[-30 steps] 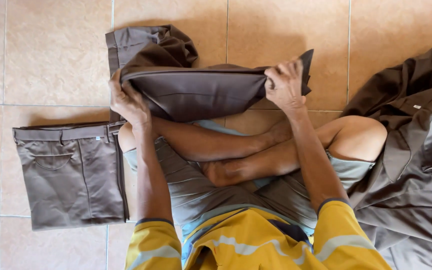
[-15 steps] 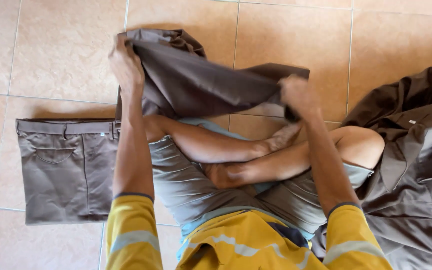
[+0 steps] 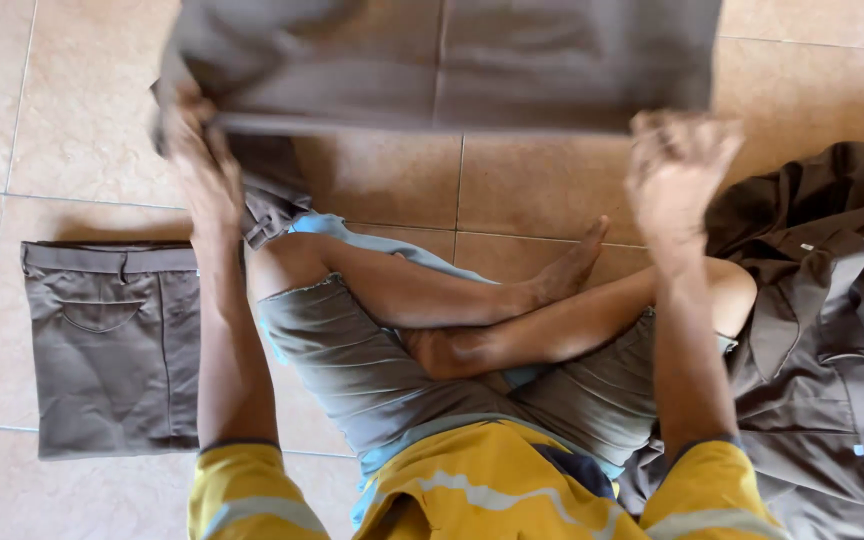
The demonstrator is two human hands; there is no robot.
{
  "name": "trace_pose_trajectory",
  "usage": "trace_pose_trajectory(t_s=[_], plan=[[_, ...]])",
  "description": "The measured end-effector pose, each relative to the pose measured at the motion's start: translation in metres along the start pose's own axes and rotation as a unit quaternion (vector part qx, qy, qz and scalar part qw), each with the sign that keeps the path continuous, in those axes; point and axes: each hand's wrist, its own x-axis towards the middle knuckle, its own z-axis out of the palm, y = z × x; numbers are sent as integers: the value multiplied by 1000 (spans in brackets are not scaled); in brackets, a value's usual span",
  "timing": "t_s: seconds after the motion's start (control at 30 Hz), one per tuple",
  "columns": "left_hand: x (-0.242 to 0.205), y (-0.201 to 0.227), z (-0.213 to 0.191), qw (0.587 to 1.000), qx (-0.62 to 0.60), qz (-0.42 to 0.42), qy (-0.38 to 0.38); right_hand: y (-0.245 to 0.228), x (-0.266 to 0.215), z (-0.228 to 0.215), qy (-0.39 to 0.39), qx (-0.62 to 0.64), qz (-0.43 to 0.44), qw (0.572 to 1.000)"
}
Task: A person sitting on the floor folds brown pants and stacks them neatly.
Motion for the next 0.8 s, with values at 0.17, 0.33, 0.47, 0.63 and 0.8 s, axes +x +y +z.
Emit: trace_pose_trajectory(t_s=[0.17,0.33,0.47,0.63,0.8], plan=[[-108,-53,11,854,254,-295,-346,32,-70,-102,-136,956,-260,-8],[-112,-29,89,887,295,-165,-315,49,-49,-100,-195,908,-367,-44],[-117,-1,150,875,153,-164,-428,15,-70,-144,-272,891,-363,-25],[-180,-61,177,754,228,-258,-559,-50,-88,-188,-550,799,-227,-88],[-176,-71,164,734,252,-272,-569,-75,-103,-223,-622,739,-143,-213]])
